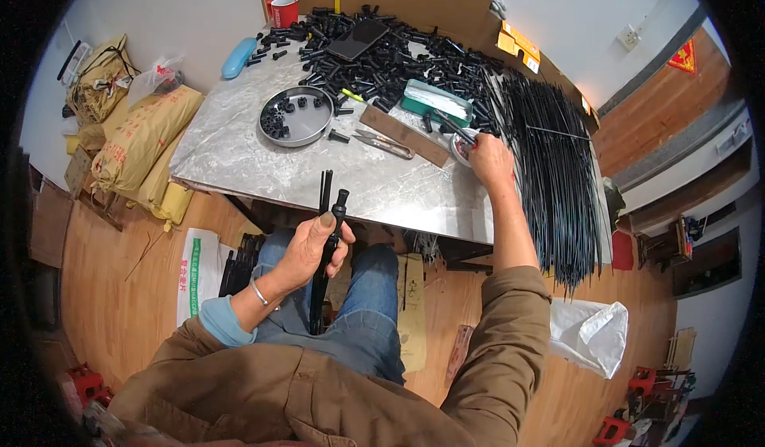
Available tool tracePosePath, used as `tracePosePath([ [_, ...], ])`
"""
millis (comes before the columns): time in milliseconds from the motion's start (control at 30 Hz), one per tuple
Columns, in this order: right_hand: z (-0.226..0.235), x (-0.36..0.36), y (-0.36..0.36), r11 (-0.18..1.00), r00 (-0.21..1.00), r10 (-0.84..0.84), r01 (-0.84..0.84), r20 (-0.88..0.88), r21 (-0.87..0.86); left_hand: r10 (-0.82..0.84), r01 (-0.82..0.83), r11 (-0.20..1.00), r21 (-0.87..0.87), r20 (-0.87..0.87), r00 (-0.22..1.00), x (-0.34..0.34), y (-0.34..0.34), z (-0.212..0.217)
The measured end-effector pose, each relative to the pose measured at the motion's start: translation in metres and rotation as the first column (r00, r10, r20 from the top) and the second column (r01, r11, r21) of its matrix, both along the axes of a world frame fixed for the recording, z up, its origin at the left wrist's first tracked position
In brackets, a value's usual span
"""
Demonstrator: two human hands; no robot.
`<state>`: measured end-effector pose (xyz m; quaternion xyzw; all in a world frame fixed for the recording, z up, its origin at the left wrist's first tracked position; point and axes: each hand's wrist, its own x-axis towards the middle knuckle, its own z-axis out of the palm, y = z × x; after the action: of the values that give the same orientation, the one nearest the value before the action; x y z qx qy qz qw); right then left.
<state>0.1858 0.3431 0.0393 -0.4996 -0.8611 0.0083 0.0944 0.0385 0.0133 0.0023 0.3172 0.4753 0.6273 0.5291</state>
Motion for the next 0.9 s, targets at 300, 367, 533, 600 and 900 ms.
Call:
tracePosePath([
  [300,0.010,-0.005,0.006,0.999,0.993,-0.031,0.030,-0.110,-0.014,0.010,-0.010,1.000,-0.004,-0.001,1.000,-0.004,0.003,-0.006],
  [367,0.014,-0.004,0.006,0.999,0.993,-0.043,0.042,-0.106,-0.005,0.024,-0.024,1.000,0.002,-0.014,1.000,-0.003,0.001,-0.004],
  [533,0.018,-0.006,0.001,0.996,0.993,-0.085,0.082,-0.081,-0.044,0.075,-0.075,0.997,0.024,-0.036,0.997,0.005,-0.005,0.002],
  [600,0.014,-0.001,0.008,0.995,0.994,-0.090,0.087,-0.069,-0.048,0.080,-0.079,0.996,0.034,-0.036,0.996,0.007,-0.009,0.005],
  [900,0.050,0.024,-0.064,0.500,0.741,-0.199,-0.485,-0.641,-0.717,0.122,-0.121,0.991,0.065,-0.021,0.992,0.006,-0.022,0.011],
])
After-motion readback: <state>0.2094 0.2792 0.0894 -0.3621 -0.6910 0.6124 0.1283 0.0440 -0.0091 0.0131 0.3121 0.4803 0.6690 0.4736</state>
